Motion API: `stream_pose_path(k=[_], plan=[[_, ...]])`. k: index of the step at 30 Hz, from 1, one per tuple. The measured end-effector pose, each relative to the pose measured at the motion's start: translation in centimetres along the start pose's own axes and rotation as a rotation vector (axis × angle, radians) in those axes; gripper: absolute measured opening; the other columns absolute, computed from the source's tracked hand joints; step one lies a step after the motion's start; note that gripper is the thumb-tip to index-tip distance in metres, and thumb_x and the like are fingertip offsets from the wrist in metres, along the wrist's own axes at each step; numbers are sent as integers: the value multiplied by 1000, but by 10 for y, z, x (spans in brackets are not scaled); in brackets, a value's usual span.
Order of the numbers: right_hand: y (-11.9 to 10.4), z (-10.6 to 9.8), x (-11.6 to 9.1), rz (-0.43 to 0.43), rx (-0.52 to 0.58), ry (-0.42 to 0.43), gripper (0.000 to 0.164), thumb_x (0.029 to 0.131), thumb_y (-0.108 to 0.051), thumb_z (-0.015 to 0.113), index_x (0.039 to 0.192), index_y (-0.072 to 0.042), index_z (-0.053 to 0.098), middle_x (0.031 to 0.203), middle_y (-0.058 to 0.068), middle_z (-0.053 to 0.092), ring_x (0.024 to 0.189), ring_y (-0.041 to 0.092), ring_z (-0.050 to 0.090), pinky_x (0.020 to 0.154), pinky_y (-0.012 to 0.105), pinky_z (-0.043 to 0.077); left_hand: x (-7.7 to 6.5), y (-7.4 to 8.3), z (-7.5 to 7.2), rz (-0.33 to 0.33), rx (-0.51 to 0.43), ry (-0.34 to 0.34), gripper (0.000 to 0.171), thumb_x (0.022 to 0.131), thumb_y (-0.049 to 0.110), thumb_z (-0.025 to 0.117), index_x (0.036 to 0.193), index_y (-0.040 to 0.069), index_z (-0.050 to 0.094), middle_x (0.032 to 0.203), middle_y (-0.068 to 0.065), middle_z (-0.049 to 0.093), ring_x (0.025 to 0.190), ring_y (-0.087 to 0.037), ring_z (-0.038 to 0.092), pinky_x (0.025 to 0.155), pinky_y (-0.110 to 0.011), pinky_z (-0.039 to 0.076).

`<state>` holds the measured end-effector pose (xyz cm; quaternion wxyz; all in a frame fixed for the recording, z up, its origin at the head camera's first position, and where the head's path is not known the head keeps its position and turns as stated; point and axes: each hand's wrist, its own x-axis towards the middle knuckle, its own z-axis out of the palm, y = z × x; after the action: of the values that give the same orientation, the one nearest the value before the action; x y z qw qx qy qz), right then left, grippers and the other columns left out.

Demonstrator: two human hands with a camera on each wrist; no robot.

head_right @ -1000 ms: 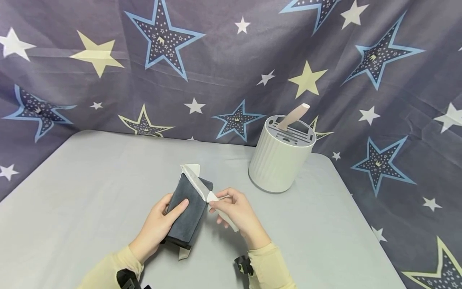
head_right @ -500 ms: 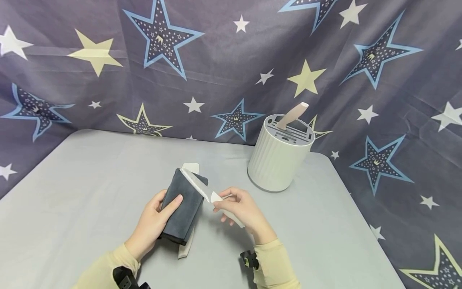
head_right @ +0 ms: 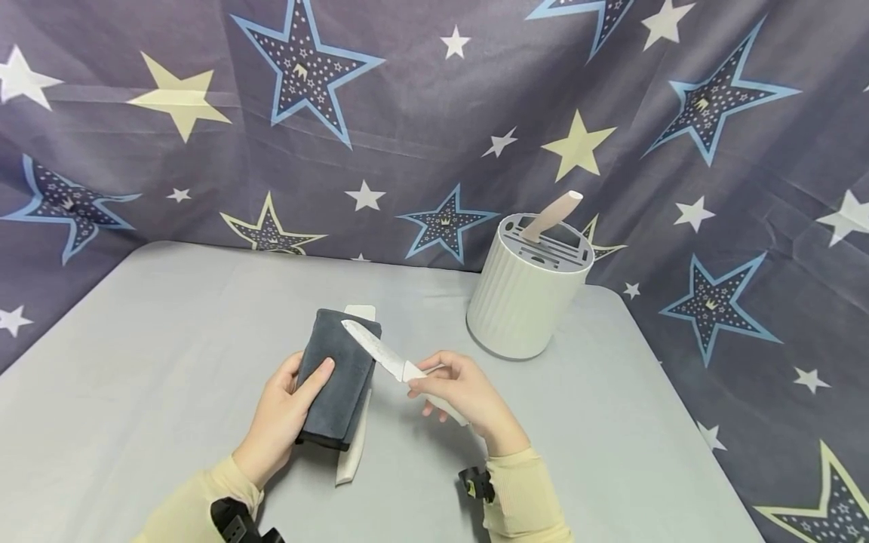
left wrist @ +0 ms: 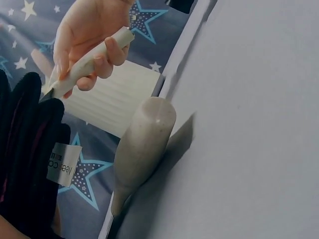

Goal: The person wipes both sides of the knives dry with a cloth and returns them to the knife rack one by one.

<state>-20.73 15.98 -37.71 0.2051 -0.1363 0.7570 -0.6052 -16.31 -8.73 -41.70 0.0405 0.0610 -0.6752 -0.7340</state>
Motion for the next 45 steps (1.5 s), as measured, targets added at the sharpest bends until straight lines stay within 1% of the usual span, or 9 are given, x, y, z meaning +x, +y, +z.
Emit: stream_pose_path(k=[6, 16, 25, 28, 31, 36, 39, 42, 45], plan=[[1, 2, 1, -4, 3, 12, 31, 90, -12, 69, 113, 6, 59, 85, 4, 75, 59, 12, 63, 48, 22, 46, -1, 0, 1, -6, -9, -6, 36, 96, 30, 66, 126, 10, 58, 92, -5, 72, 75, -15, 71, 66, -32, 59], [2, 7, 2, -34, 30, 12, 30, 90, -11, 68, 112, 7, 58, 84, 5, 75, 58, 11, 63, 47, 22, 47, -6, 0, 6, -6, 16, -51, 36, 95, 32, 67, 124, 11, 60, 96, -11, 72, 76, -18, 71, 66, -32, 58], [1, 13, 2, -62, 43, 40, 33, 91, -11, 68, 115, 9, 59, 87, 6, 71, 60, 14, 65, 50, 26, 53, -10, -3, 13, -1, -9, -97, 34, 95, 29, 68, 122, 10, 60, 97, -13, 73, 75, -20, 72, 65, -34, 59], [0, 19, 2, -60, 75, 81, 33, 90, -9, 68, 115, 11, 59, 88, 6, 68, 59, 15, 65, 53, 30, 57, -12, -3, 13, -4, -11, -114, 34, 95, 29, 68, 123, 10, 60, 97, -13, 73, 76, -20, 72, 65, -34, 59], [-1, 26, 3, -57, 94, 141, 32, 90, -9, 69, 113, 12, 59, 86, 6, 62, 57, 15, 64, 57, 38, 60, -12, -2, 13, -4, -3, -113, 35, 95, 29, 67, 123, 11, 60, 97, -13, 73, 76, -20, 72, 66, -33, 59], [-5, 39, 3, -71, 63, 254, 26, 89, -8, 70, 107, 10, 63, 81, 6, 60, 59, 18, 63, 59, 48, 60, -13, 1, 13, 9, 27, -98, 37, 95, 30, 68, 125, 13, 57, 104, -14, 70, 79, -19, 72, 67, -32, 59], [-6, 46, 2, -95, 28, 330, 21, 89, -9, 71, 101, 7, 66, 78, 4, 61, 63, 15, 60, 58, 37, 59, -13, 5, 13, 31, 88, -81, 41, 94, 32, 69, 128, 15, 55, 107, -14, 69, 81, -19, 71, 68, -32, 59], [-7, 53, 3, -113, 37, 396, 20, 88, -11, 71, 98, 6, 68, 74, 2, 62, 63, 12, 58, 55, 24, 52, -15, 9, 13, 60, 186, -44, 45, 93, 35, 70, 130, 17, 53, 107, -12, 68, 81, -17, 69, 69, -30, 57], [-7, 61, 5, -114, 87, 433, 21, 89, -12, 71, 100, 6, 68, 72, 0, 62, 58, 10, 56, 51, 22, 49, -17, 13, 13, 76, 267, -20, 48, 92, 36, 71, 132, 16, 52, 105, -12, 67, 81, -14, 68, 69, -28, 56]])
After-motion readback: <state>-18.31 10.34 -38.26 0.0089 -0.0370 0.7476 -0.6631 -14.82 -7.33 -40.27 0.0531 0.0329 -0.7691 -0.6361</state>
